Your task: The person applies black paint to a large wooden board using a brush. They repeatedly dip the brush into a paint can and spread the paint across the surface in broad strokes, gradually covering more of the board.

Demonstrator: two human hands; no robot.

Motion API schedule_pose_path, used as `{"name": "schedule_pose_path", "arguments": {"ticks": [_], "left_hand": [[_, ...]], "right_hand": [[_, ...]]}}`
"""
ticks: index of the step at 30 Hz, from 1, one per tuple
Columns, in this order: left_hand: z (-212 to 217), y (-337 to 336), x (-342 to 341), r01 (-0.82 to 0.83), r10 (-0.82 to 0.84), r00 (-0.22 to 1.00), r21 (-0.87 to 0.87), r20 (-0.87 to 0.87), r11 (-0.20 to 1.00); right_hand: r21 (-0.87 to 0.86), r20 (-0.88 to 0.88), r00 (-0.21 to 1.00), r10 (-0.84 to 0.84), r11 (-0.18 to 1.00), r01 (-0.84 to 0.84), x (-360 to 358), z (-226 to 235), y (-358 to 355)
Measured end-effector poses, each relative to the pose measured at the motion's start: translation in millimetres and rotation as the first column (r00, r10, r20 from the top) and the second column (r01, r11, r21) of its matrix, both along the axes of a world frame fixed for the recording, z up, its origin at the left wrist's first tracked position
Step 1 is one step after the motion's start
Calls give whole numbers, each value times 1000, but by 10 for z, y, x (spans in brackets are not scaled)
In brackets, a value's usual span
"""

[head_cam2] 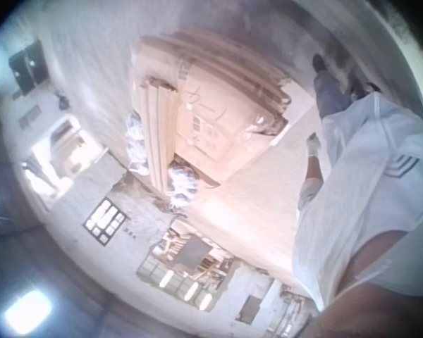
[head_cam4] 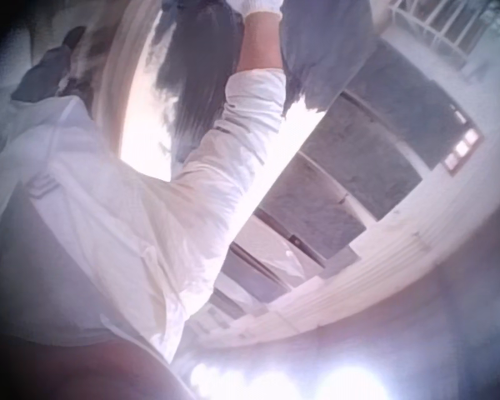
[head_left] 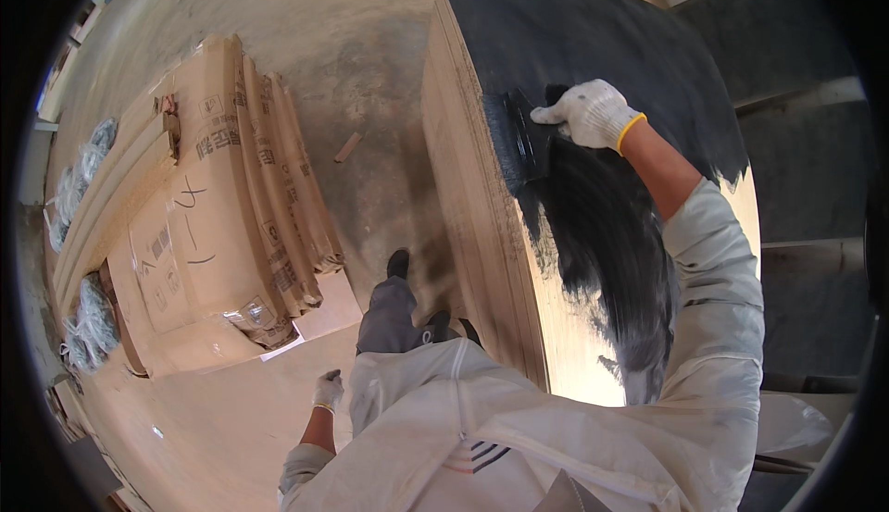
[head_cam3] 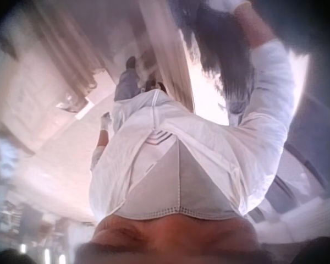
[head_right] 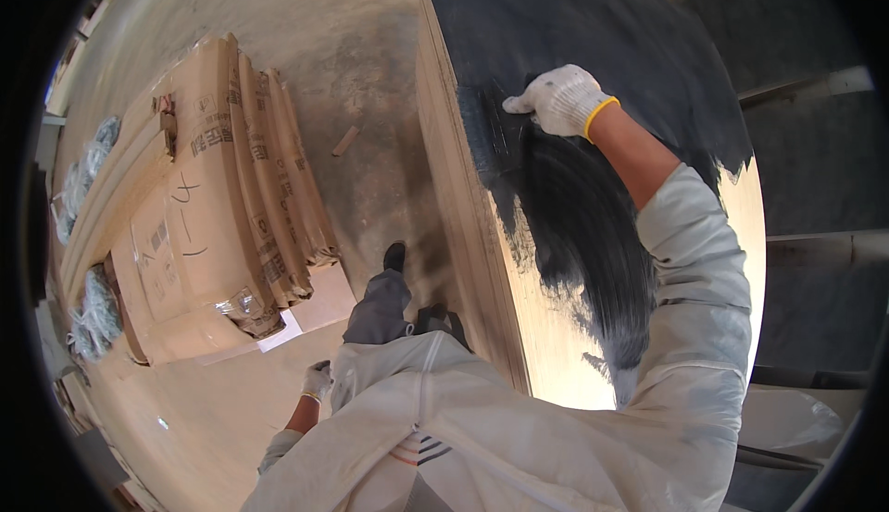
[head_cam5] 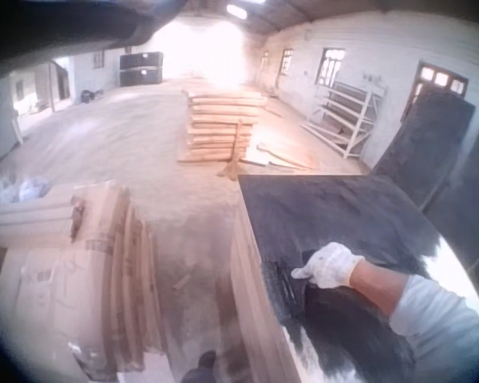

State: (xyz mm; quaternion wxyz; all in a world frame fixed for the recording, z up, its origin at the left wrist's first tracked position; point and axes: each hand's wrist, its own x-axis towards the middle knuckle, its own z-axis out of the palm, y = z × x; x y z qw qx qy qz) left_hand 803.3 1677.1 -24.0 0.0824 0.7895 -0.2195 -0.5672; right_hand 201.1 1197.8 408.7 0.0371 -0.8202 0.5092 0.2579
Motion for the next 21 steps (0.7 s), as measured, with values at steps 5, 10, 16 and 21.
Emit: {"name": "schedule_pose_path", "arguments": {"ticks": [5,10,16,21], "left_hand": [[-15,-5,96,-104,105,993,-19,60,994],[-261,84,185,57,-55,998,-91,23,994],[-55,11,-52,-146,146,989,-37,-3,989],[113,26,28,-78,79,997,45,-15,996]], "right_hand": [[105,-88,996,25,994,-16,-142,27,158],[5,42,997,-69,998,69,-101,-63,-161],[146,0,992,130,981,-128,-174,21,1077],[141,-6,998,57,988,-55,-480,-128,1446]]}}
